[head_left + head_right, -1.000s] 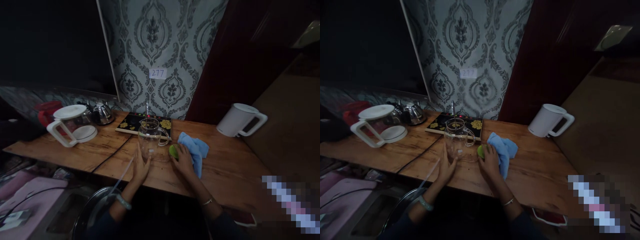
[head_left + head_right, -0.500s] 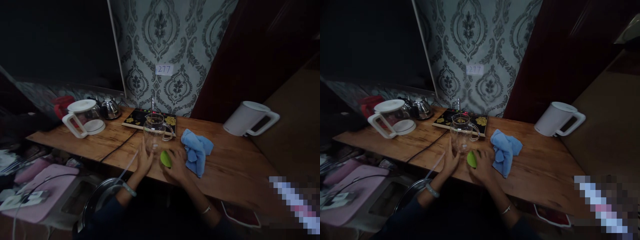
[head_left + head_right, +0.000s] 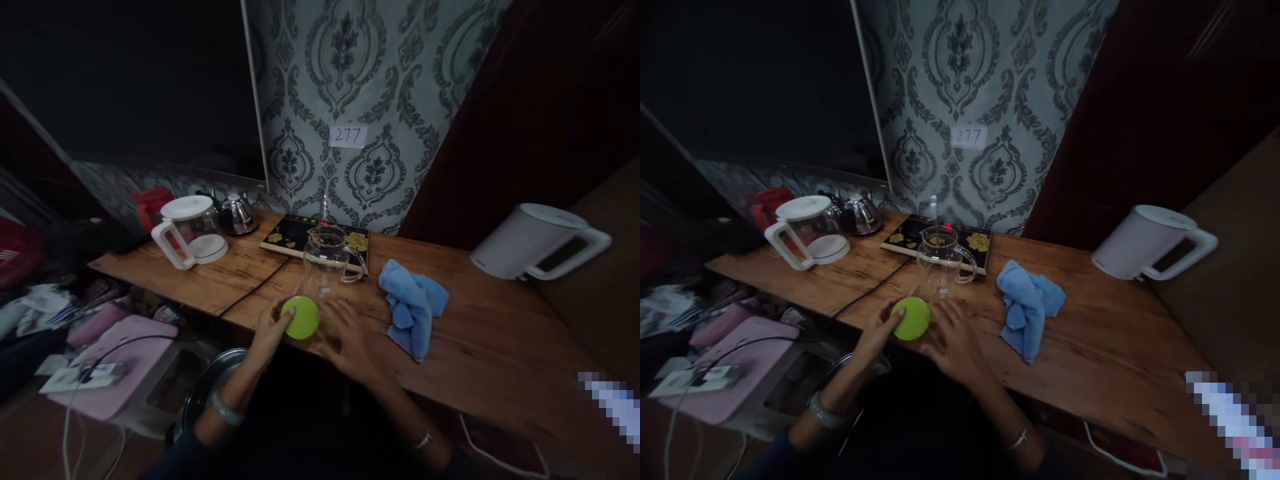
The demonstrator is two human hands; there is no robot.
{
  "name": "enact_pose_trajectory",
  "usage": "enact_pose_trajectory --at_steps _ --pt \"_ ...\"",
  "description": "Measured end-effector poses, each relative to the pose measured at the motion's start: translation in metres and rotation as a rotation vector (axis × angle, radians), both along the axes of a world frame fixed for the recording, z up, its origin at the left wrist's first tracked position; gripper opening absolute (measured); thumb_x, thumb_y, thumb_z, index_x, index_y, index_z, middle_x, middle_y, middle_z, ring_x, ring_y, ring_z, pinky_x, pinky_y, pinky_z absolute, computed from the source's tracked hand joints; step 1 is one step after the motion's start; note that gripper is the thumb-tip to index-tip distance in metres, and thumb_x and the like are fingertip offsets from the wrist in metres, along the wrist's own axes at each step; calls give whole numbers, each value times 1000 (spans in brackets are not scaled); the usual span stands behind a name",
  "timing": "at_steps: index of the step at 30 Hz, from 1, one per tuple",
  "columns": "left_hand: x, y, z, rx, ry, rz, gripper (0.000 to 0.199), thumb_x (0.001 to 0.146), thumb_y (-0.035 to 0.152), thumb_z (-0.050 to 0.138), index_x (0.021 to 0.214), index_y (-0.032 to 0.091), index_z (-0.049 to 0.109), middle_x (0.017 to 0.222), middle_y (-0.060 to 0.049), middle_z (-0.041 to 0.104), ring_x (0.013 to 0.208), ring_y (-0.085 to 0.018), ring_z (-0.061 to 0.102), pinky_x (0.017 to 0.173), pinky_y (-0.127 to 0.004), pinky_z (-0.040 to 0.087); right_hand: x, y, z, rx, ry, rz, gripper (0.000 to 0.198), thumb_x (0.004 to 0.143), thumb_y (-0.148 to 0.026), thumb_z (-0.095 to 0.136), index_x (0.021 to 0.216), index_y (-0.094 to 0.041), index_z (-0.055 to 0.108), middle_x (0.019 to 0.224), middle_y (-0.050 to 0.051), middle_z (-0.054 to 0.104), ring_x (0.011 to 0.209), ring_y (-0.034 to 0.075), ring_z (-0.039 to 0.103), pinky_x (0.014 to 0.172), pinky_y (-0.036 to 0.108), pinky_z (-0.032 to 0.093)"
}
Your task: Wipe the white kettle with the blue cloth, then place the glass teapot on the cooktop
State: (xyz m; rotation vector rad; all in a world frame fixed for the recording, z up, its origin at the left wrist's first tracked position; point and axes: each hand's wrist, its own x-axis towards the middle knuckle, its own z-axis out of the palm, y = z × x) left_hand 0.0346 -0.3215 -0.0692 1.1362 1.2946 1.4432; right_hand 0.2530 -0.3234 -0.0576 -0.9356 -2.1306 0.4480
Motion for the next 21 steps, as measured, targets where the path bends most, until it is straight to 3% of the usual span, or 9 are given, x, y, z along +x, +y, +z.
enact_pose_trajectory --at_steps 3,5,7,11,13,17,21 --pt "-30 19 5 -6 39 149 67 67 61 75 114 14 65 112 -13 71 96 -26 69 82 -37 57 52 26 -4 92 -72 -316 47 90 -34 56 136 -25 59 139 10 60 132 34 48 115 56 33" --pt "-46 33 7 -17 104 216 69 65 63 74 112 13 65 105 -12 71 90 -24 68 75 -34 57 92 46 -13 129 -175 -603 49 89 -36 54 135 -19 59 139 15 57 133 38 44 111 59 34" --pt "-56 44 6 -32 153 249 67 65 62 73 109 13 65 97 -11 71 82 -21 67 66 -30 56 127 61 -27 124 -281 -767 55 87 -39 55 137 -16 56 140 19 55 131 41 44 106 61 38" --pt "-65 57 2 -84 239 259 57 70 55 68 106 11 65 83 -8 68 60 -16 60 46 -24 47 167 69 -54 41 -407 -656 49 84 -26 51 131 -16 62 124 18 65 112 34 59 95 51 48" --pt "-69 59 1 -95 312 266 49 71 51 65 101 12 66 81 -8 69 60 -17 61 47 -24 47 174 64 -59 27 -410 -563 48 81 -18 49 125 -19 66 117 14 68 107 30 63 94 46 50" --pt "-75 59 5 -94 525 286 33 71 41 63 90 15 69 82 -10 73 79 -27 67 66 -33 53 174 56 -43 42 -447 -539 41 78 -20 54 114 -22 73 110 13 71 102 30 64 92 46 50" --pt "-74 52 14 -120 732 260 24 75 37 58 84 19 71 81 -10 75 82 -30 70 73 -35 52 146 60 -16 159 -340 -578 34 85 -29 54 112 -21 73 118 14 69 108 33 61 96 50 47"
